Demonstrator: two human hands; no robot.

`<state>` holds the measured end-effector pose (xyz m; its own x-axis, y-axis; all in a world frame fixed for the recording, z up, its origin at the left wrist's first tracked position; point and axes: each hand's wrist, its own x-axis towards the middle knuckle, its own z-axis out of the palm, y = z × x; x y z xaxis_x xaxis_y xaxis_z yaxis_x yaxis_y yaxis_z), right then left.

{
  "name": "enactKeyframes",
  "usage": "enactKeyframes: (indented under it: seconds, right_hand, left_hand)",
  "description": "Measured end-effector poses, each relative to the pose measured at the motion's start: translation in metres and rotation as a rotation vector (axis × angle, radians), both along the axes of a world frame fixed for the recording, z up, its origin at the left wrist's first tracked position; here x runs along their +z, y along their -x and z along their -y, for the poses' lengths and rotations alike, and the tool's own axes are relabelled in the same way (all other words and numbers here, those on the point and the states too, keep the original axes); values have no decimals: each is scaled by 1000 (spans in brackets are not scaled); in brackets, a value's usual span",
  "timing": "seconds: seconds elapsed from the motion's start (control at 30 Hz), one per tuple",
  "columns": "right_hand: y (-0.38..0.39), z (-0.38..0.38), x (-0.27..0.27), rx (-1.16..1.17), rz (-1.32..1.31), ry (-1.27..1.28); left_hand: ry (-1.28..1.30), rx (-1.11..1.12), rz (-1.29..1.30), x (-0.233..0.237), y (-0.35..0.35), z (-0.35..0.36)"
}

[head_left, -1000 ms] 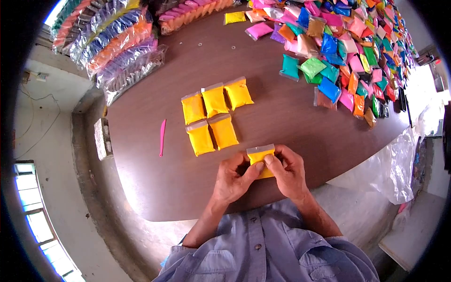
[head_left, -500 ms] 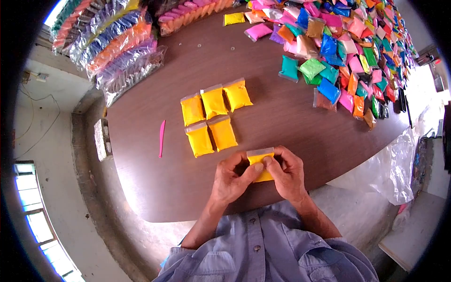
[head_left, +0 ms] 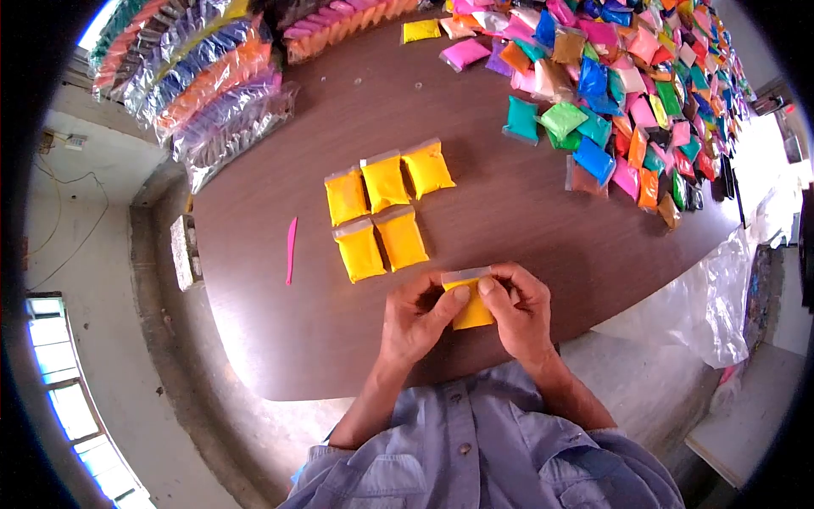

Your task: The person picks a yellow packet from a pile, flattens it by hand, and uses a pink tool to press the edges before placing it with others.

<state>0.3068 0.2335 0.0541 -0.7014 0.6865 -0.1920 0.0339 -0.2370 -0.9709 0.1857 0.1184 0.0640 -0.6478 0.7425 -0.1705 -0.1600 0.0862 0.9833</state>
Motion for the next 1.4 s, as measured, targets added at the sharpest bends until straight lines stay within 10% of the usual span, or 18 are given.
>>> enactKeyframes:
  seconds: [0.53, 0.87, 1.4]
  right_hand:
    - [-9, -20, 5, 21, 148, -265]
    - [-10, -28, -6, -71, 253, -1045]
    - [-23, -16, 1, 149, 225, -1062]
  left_hand:
    - [98, 159, -8, 8, -10, 8]
    - [477, 502, -899, 27, 81, 67]
    - [831, 333, -1274, -5, 155, 94]
